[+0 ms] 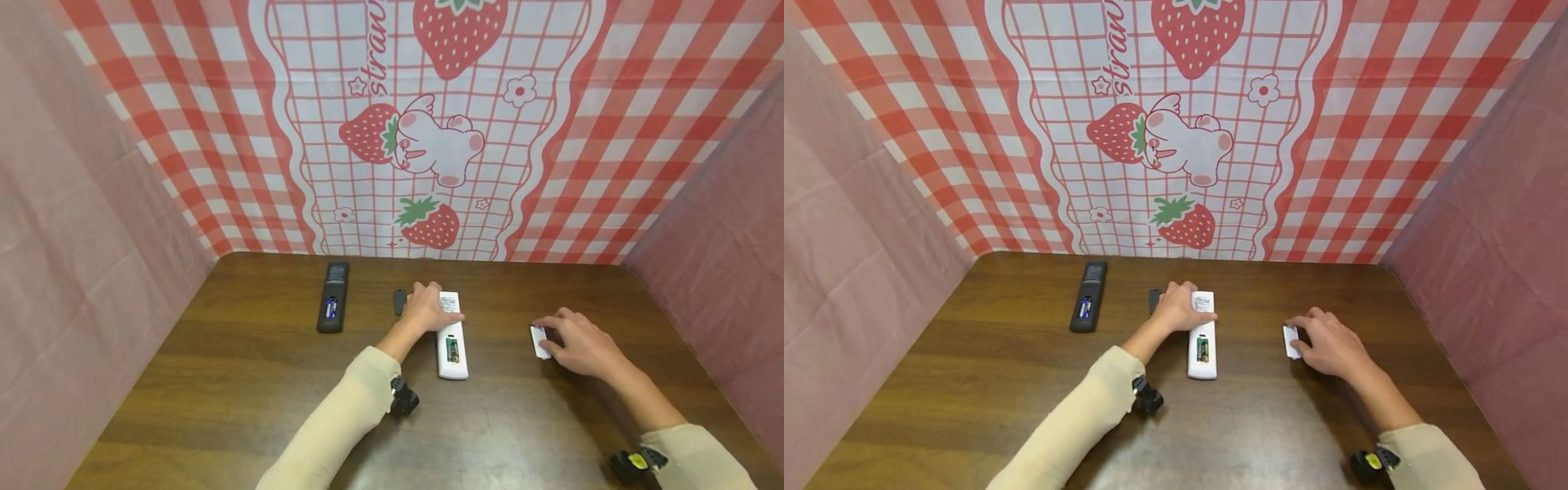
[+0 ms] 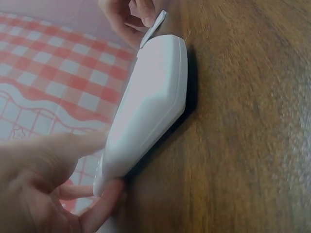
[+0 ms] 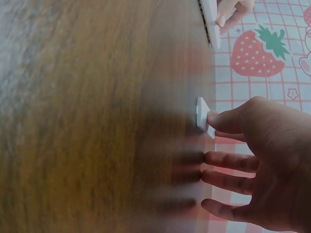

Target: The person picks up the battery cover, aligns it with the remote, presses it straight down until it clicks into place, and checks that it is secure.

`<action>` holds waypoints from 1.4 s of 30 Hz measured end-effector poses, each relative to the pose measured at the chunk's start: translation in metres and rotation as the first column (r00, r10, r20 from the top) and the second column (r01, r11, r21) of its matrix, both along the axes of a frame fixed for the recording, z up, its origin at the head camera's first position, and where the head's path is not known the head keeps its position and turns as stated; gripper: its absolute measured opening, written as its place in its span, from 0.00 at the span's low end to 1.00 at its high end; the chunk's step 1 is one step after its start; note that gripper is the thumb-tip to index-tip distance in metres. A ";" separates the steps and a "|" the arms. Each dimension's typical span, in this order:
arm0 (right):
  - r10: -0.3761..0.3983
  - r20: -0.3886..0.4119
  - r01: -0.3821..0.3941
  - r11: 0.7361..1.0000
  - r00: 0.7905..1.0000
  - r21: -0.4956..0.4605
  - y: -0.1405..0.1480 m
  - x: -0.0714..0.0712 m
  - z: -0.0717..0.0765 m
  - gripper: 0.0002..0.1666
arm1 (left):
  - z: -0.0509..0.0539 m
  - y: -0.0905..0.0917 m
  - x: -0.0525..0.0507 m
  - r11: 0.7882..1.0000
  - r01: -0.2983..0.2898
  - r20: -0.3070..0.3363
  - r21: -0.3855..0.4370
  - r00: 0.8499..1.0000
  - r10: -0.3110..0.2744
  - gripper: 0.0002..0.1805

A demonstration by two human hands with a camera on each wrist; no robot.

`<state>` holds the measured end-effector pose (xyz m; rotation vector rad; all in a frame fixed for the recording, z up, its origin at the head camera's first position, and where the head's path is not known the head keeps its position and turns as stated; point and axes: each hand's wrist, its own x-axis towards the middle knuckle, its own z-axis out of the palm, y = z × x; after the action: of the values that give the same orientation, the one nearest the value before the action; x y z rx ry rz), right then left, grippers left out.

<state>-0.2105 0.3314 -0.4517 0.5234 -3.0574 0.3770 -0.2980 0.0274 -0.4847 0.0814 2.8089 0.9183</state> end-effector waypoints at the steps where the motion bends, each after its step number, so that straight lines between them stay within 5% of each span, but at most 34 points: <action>1: -0.003 0.000 0.003 1.000 1.000 -0.001 0.000 0.000 0.000 0.24 | 0.000 0.000 0.000 1.000 0.001 -0.006 0.003 1.000 -0.001 0.50; 19: -0.014 0.003 0.014 1.000 1.000 -0.013 -0.002 0.000 0.001 0.22 | 0.002 -0.007 0.000 0.994 0.029 -0.093 0.104 0.996 -0.020 0.45; 42: -0.060 -0.053 0.058 0.998 0.997 -0.031 -0.005 -0.004 0.007 0.23 | -0.006 -0.011 -0.010 0.990 0.035 -0.096 0.140 0.995 -0.022 0.45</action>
<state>-0.2142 0.3260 -0.4449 0.4338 -3.0028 0.3990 -0.3076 0.0162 -0.4910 0.1886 2.8160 1.1343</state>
